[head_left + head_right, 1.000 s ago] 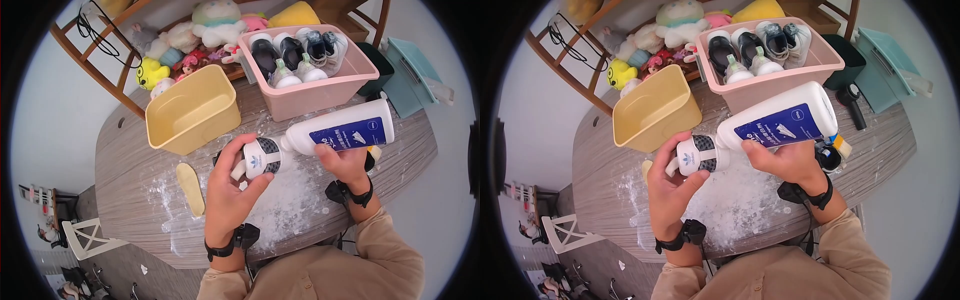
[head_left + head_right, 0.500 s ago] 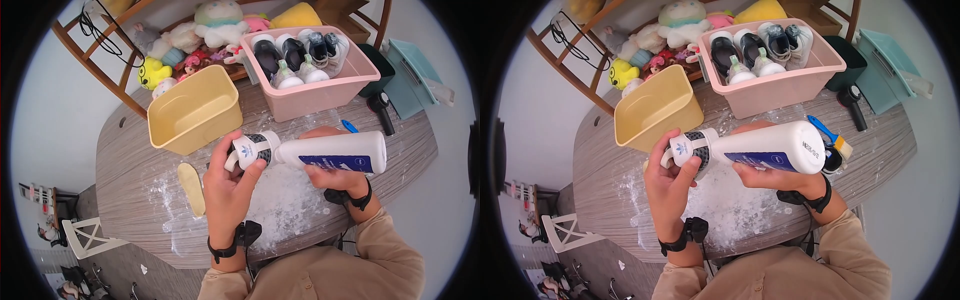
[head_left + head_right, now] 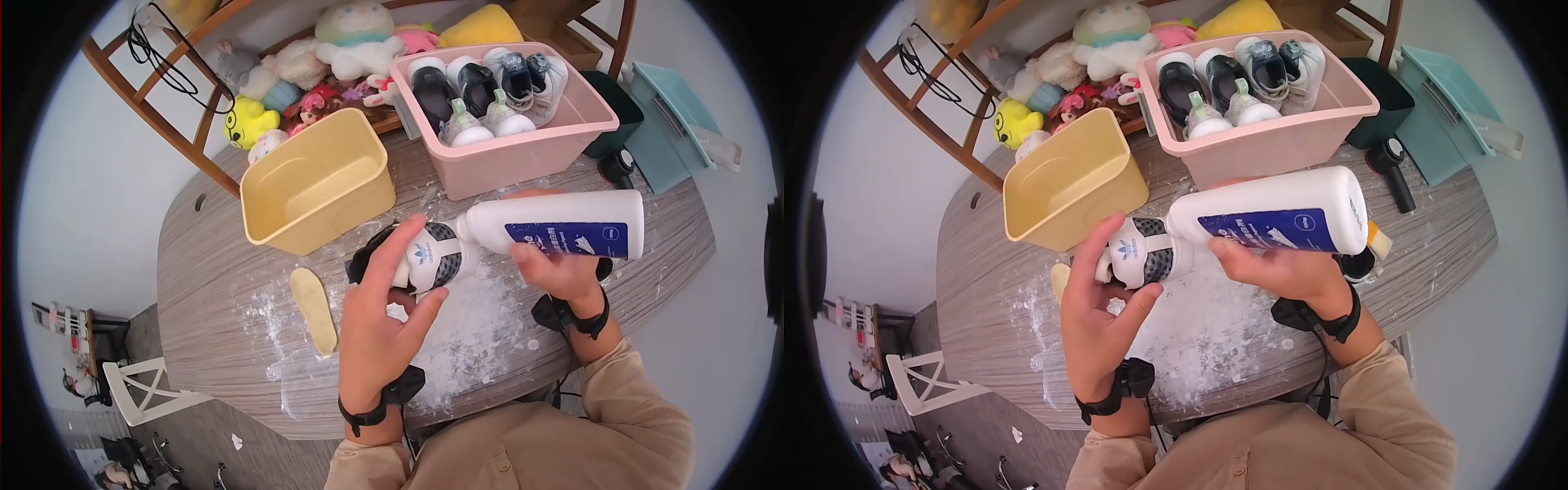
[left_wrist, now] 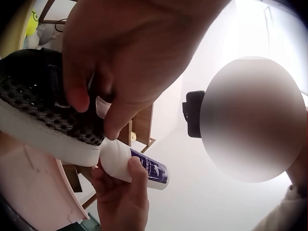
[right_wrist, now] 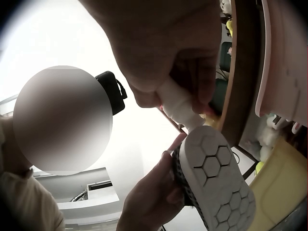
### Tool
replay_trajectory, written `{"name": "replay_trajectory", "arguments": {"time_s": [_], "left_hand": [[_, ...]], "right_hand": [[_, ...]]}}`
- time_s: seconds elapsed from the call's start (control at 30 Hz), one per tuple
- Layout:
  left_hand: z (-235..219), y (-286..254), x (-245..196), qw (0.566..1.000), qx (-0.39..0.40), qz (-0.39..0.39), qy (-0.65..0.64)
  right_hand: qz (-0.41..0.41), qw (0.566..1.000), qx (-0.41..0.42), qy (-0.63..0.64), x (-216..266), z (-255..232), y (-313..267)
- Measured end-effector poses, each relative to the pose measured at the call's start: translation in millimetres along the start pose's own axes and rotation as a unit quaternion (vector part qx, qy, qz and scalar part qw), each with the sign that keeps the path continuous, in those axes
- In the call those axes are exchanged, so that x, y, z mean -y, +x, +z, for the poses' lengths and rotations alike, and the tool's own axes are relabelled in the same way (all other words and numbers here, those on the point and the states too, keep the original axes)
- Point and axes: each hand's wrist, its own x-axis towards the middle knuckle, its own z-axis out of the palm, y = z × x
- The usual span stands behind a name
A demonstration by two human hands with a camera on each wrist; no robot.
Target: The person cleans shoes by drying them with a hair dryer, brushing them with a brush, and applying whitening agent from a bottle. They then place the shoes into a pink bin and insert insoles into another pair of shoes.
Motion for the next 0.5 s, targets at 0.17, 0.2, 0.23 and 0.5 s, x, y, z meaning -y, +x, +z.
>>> {"name": "replay_trajectory", "arguments": {"time_s": [0.17,0.2,0.23,0.5], "left_hand": [[3.4,1.6,-4.2,0.996,-0.002,0.02,0.091],[4.4,1.6,-4.0,0.993,-0.007,0.03,0.111],[4.9,1.6,-1.8,0.992,-0.007,0.044,0.115],[4.6,2.1,0.4,0.98,-0.008,0.086,0.179]], "right_hand": [[0.004,1.0,-0.009,-0.025,-1.3,-3.0,0.2],[0.008,1.0,-0.01,-0.026,-3.8,-4.7,-0.4],[0.011,0.999,-0.011,-0.028,-5.4,-5.4,-1.0],[0.005,0.999,-0.037,0.031,-5.6,2.7,-1.1]]}}
